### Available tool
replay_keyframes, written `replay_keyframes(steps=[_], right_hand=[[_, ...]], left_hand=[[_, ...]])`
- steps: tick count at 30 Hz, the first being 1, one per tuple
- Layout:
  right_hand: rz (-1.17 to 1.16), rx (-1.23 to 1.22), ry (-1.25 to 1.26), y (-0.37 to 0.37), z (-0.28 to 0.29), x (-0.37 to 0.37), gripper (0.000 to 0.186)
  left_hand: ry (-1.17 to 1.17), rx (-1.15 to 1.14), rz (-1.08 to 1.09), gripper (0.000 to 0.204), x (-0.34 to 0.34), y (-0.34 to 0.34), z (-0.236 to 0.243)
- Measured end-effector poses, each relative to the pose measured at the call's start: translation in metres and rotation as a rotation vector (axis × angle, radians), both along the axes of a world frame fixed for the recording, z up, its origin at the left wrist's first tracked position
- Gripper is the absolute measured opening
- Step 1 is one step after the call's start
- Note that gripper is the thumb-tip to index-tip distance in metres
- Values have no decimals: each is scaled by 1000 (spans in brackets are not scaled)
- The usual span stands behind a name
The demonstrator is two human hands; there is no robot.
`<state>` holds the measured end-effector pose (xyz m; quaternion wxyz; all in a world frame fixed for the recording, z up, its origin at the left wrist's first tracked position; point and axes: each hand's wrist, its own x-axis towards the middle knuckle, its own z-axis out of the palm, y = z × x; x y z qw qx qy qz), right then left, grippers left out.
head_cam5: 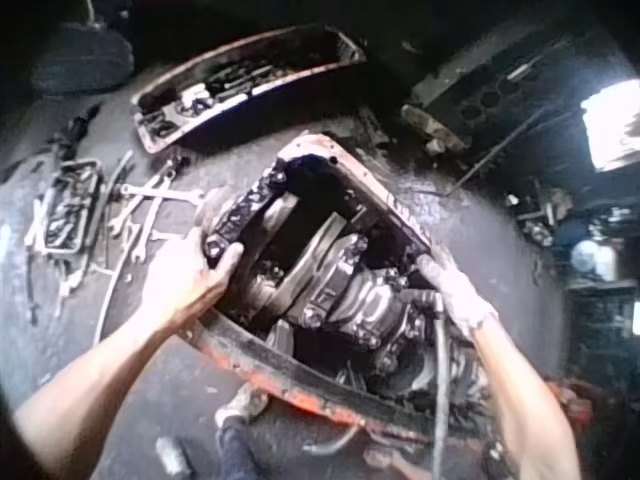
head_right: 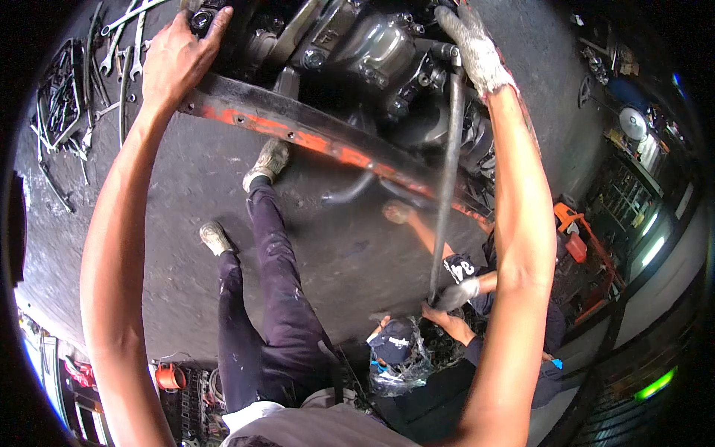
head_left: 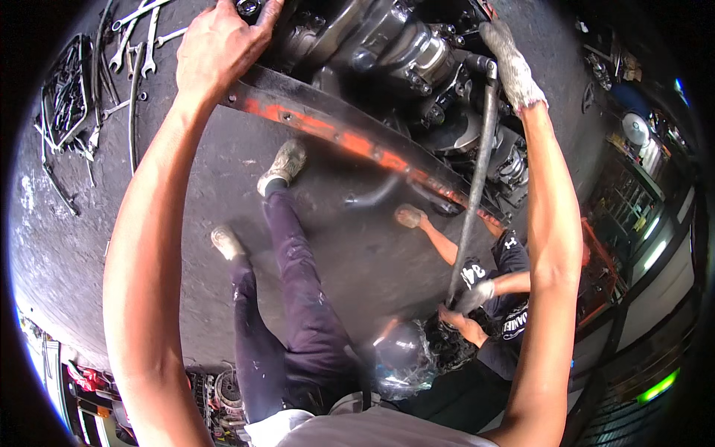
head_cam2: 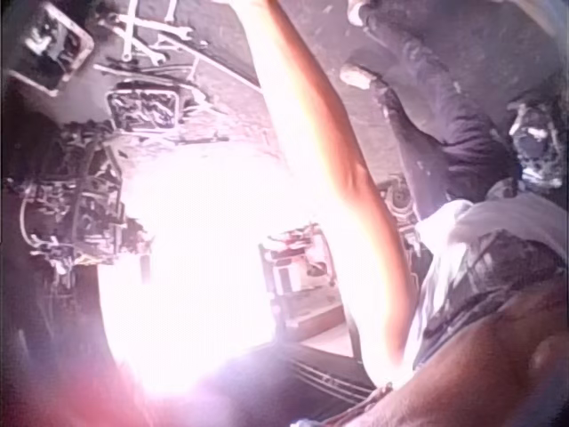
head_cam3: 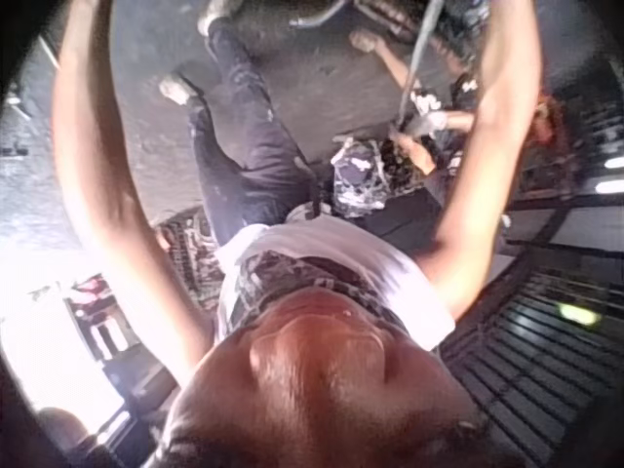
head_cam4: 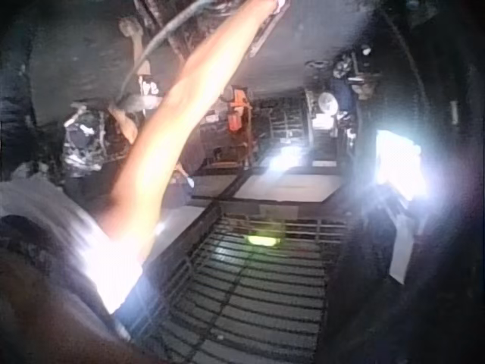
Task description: The person uses a long metal bar to rotate and align the crankshaft within an engine block, then wipes the end of the shaft with a cloth.
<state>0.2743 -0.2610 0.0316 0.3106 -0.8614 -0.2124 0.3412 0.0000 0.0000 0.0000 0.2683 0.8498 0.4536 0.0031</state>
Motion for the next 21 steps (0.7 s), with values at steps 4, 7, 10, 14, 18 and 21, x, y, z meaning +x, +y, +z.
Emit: replay_keyframes(steps=[4, 7, 10, 14, 18, 21], right_hand=[[99, -234, -397, -8, -5, -7, 85], [202, -357, -688, -5, 0, -14, 84], [181, -345, -699, 10, -2, -17, 86], [234, -338, -820, 1, -13, -4, 90], [207, -351, -839, -2, -18, -2, 89], [192, -333, -872, 3, -24, -5, 90]], left_hand=[[34, -75, -19, 62, 2, -5, 4], [-1, -62, -86, 68, -7, 1, -16], [-8, 30, -146, 75, -9, 11, -30], [-47, 74, -142, 74, -6, 10, -26], [-31, 57, -140, 75, -4, 8, -18], [29, 54, -141, 78, -5, 13, -23]])
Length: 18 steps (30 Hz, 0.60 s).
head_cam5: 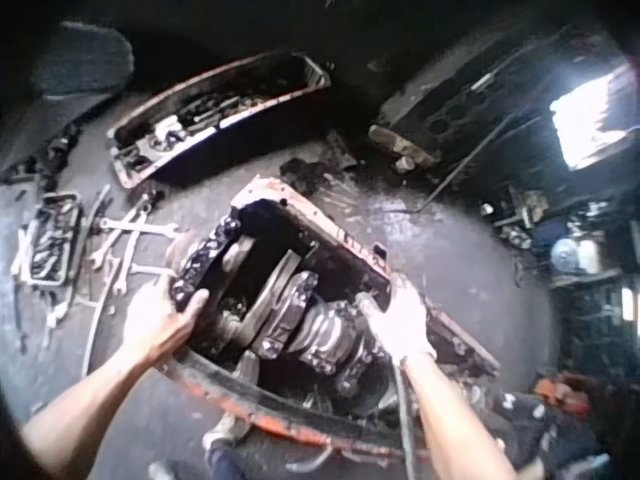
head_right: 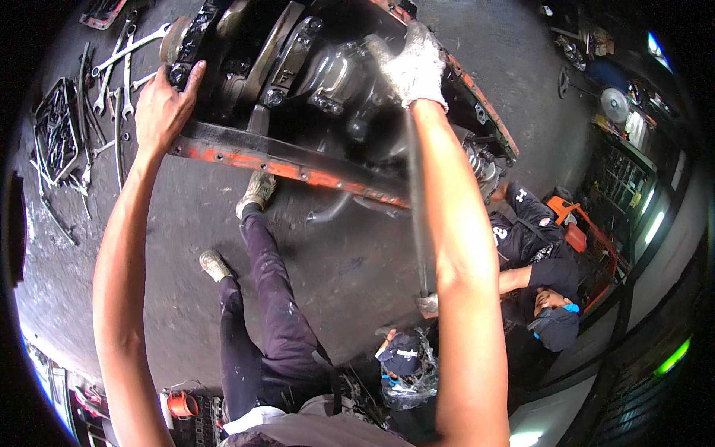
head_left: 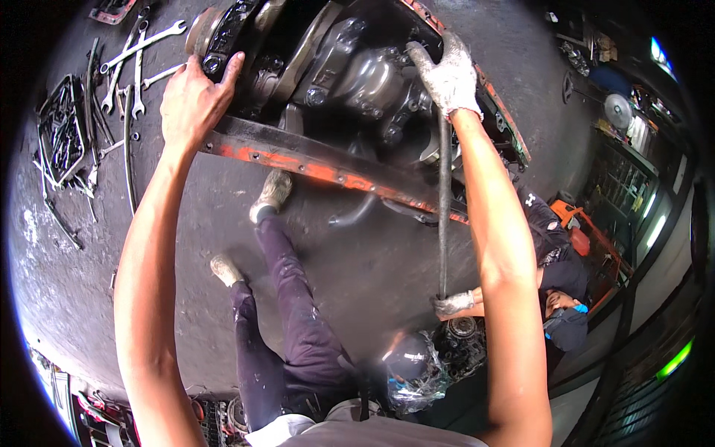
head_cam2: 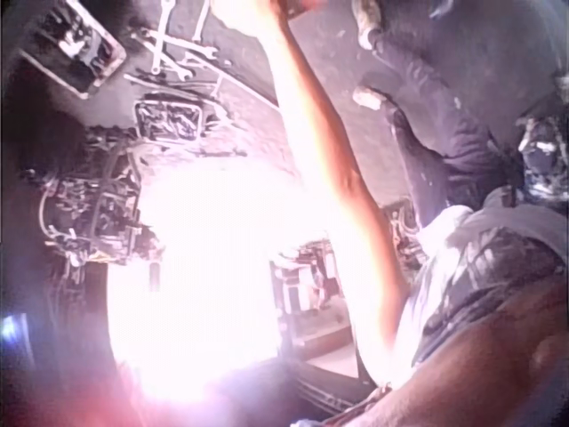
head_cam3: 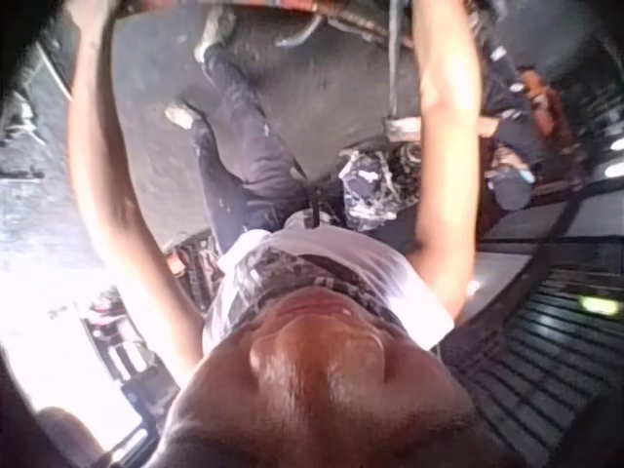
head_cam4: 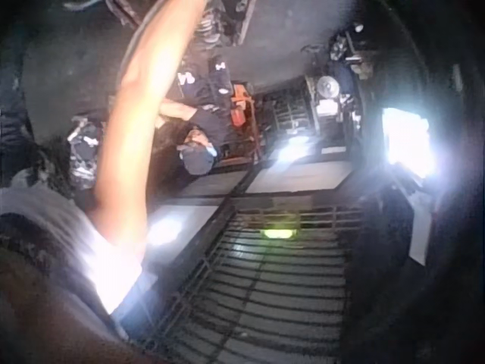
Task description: The person uses a long metal bar to rotate and align the crankshaft within an engine block, then wipes the end of the shaft with a cloth.
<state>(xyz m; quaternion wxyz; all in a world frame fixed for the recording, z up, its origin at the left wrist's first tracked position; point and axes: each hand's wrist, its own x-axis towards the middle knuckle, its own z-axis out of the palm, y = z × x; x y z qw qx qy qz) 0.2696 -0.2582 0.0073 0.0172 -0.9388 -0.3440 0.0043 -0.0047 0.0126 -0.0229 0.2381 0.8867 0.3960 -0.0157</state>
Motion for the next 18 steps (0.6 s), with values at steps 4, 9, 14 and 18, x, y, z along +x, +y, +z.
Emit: replay_keyframes(steps=[4, 9, 14, 18], right_hand=[[-8, 25, 19, -3, 3, 1, 87], [17, 89, 36, -5, 2, 4, 82], [-39, 126, 114, -10, 1, 6, 89], [41, 106, 68, -10, 1, 8, 89]], left_hand=[[9, -25, 12, 80, 2, -2, 4], [-20, -24, -2, 80, 3, -4, 6], [-22, -3, 9, 81, 2, -3, 3], [-8, -4, -6, 84, 1, -1, 0]])
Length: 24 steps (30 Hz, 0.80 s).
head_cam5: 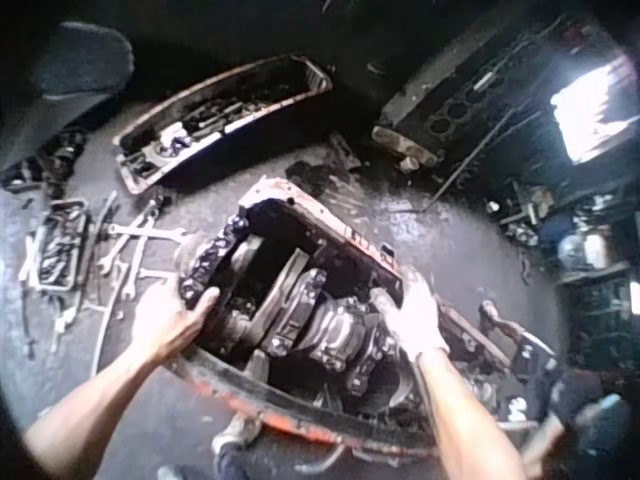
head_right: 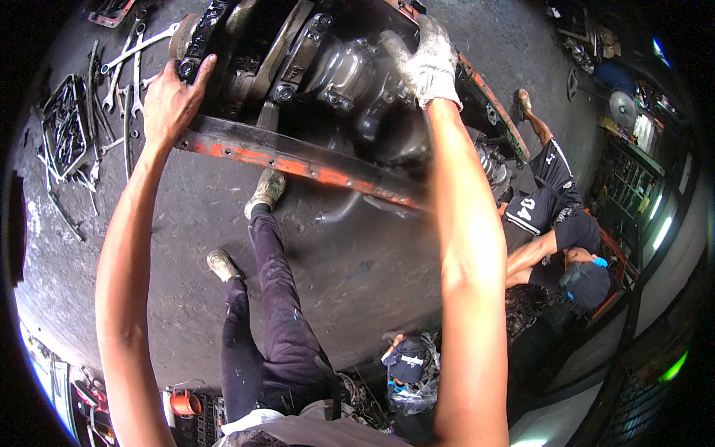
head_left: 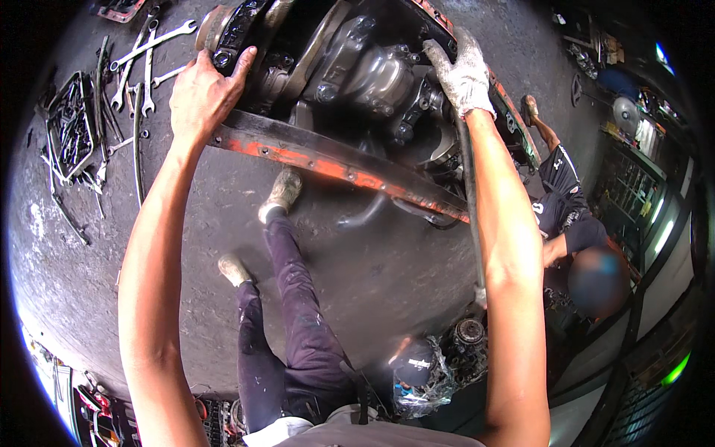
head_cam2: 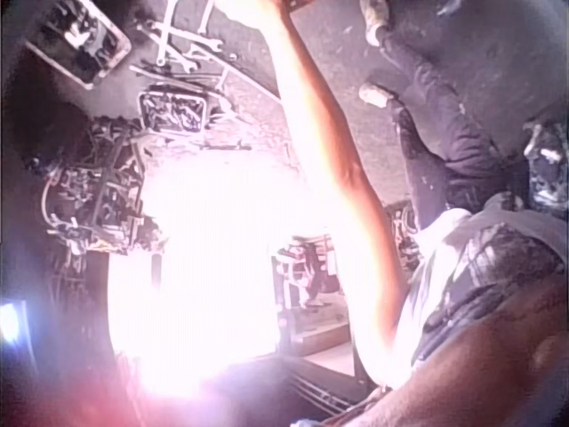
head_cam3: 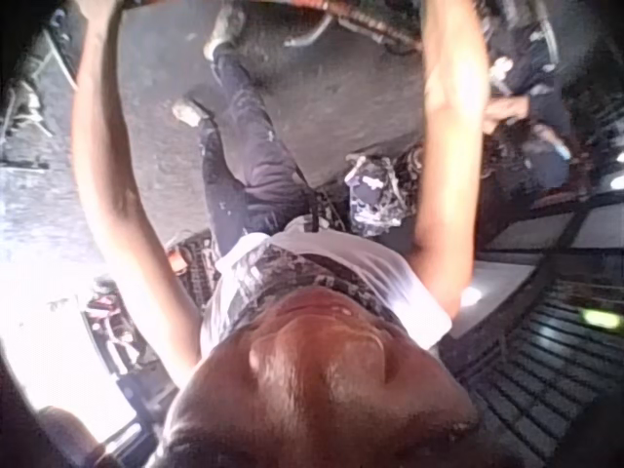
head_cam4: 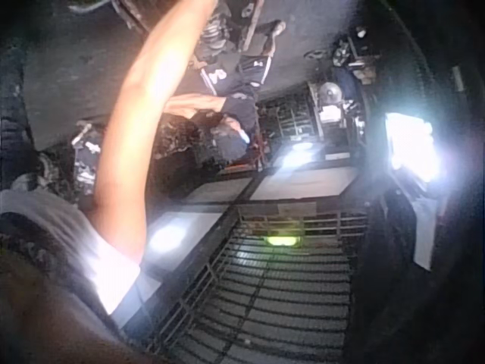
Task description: The person uses a long metal bar to rotate and align the crankshaft within an engine block, then wipes the end of the shaft with a cloth.
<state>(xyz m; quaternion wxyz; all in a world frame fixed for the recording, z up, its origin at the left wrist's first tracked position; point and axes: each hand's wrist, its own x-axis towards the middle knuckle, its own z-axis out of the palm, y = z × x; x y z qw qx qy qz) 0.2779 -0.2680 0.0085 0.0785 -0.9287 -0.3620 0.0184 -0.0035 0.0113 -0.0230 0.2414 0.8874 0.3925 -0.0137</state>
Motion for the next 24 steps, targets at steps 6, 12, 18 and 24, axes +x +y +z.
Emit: replay_keyframes(steps=[6, 12, 18, 24], right_hand=[[41, -70, -51, 2, 0, -2, 84], [30, -99, -16, 4, 3, -3, 82], [69, -112, 8, 4, 4, 3, 80], [49, -105, 13, 6, 1, -2, 81]], left_hand=[[-8, 9, 3, 85, -1, -2, -1], [-6, 12, 10, 85, 0, -2, 4], [-23, 1, 19, 84, 0, -2, 1], [-40, -2, 35, 82, -1, -2, 2]])
